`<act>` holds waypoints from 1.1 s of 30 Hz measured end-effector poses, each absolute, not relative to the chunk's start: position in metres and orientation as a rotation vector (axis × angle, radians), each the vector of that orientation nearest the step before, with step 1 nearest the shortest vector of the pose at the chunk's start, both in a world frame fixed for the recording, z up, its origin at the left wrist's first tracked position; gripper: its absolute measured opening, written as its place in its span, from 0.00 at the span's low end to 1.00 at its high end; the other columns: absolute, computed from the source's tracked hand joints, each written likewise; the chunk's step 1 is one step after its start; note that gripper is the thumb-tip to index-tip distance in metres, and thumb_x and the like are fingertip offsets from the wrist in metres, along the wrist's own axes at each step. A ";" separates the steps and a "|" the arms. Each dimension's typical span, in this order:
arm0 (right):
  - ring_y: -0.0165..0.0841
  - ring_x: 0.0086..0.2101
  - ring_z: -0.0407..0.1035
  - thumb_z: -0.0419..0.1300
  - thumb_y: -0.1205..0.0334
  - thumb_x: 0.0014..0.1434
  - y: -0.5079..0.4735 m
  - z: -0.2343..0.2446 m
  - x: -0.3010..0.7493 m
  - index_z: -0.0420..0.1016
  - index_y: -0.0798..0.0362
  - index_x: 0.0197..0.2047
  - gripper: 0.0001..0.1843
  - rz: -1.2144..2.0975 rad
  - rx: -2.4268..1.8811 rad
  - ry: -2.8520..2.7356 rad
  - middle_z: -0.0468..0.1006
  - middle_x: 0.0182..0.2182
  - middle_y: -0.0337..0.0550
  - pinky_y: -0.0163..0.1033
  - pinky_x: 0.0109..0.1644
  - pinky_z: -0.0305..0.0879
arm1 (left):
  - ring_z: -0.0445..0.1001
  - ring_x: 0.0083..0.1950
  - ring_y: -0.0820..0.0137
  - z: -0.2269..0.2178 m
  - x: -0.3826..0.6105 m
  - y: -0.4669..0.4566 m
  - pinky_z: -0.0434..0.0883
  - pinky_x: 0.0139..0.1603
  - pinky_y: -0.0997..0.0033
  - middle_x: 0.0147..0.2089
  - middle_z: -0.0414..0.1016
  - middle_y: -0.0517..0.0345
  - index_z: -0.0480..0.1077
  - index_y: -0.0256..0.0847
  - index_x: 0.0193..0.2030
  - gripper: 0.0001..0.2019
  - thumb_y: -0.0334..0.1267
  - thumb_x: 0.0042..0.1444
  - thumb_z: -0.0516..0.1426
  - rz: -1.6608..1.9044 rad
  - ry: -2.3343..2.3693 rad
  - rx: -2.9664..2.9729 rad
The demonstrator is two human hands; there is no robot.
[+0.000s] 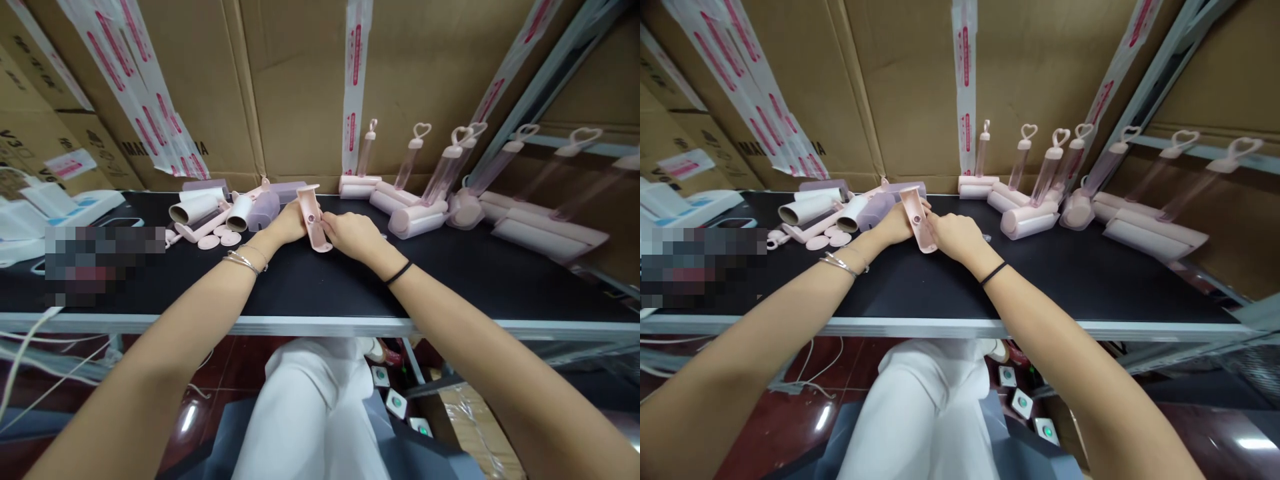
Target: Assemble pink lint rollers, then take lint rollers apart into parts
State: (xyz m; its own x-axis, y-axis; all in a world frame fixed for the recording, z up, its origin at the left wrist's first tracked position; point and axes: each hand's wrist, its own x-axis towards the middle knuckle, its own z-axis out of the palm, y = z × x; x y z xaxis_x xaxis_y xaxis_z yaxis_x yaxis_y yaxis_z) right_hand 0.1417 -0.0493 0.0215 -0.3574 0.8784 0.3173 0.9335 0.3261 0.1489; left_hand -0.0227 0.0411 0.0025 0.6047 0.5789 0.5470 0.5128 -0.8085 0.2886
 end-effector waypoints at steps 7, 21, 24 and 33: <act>0.45 0.41 0.76 0.38 0.58 0.69 -0.055 0.023 0.137 0.69 0.53 0.54 0.23 -0.510 -1.696 -2.438 0.80 0.39 0.56 0.42 0.39 0.66 | 0.76 0.43 0.65 0.001 -0.021 0.038 0.72 0.50 0.64 0.42 0.79 0.50 0.74 0.36 0.35 0.07 0.37 0.52 0.58 1.086 0.943 2.694; 0.48 0.41 0.76 0.39 0.60 0.68 -0.058 0.035 0.142 0.68 0.56 0.54 0.22 -0.531 -1.720 -2.440 0.79 0.39 0.59 0.45 0.39 0.66 | 0.77 0.44 0.61 0.001 -0.019 0.038 0.71 0.51 0.63 0.45 0.79 0.48 0.73 0.37 0.48 0.17 0.33 0.52 0.54 0.839 1.220 2.784; 0.49 0.41 0.75 0.42 0.58 0.67 -0.057 0.036 0.150 0.71 0.55 0.49 0.20 -0.462 -1.780 -2.359 0.79 0.40 0.58 0.45 0.41 0.65 | 0.69 0.60 0.53 -0.002 -0.021 0.041 0.63 0.63 0.52 0.59 0.71 0.41 0.68 0.34 0.57 0.24 0.33 0.52 0.53 0.755 1.326 2.886; 0.40 0.49 0.68 0.47 0.68 0.60 -0.055 0.084 0.215 0.67 0.56 0.47 0.14 -0.549 -1.673 -1.362 0.74 0.47 0.54 0.47 0.54 0.62 | 0.60 0.65 0.46 0.005 -0.028 0.036 0.55 0.67 0.44 0.58 0.66 0.28 0.62 0.20 0.58 0.27 0.27 0.50 0.52 1.097 1.873 2.483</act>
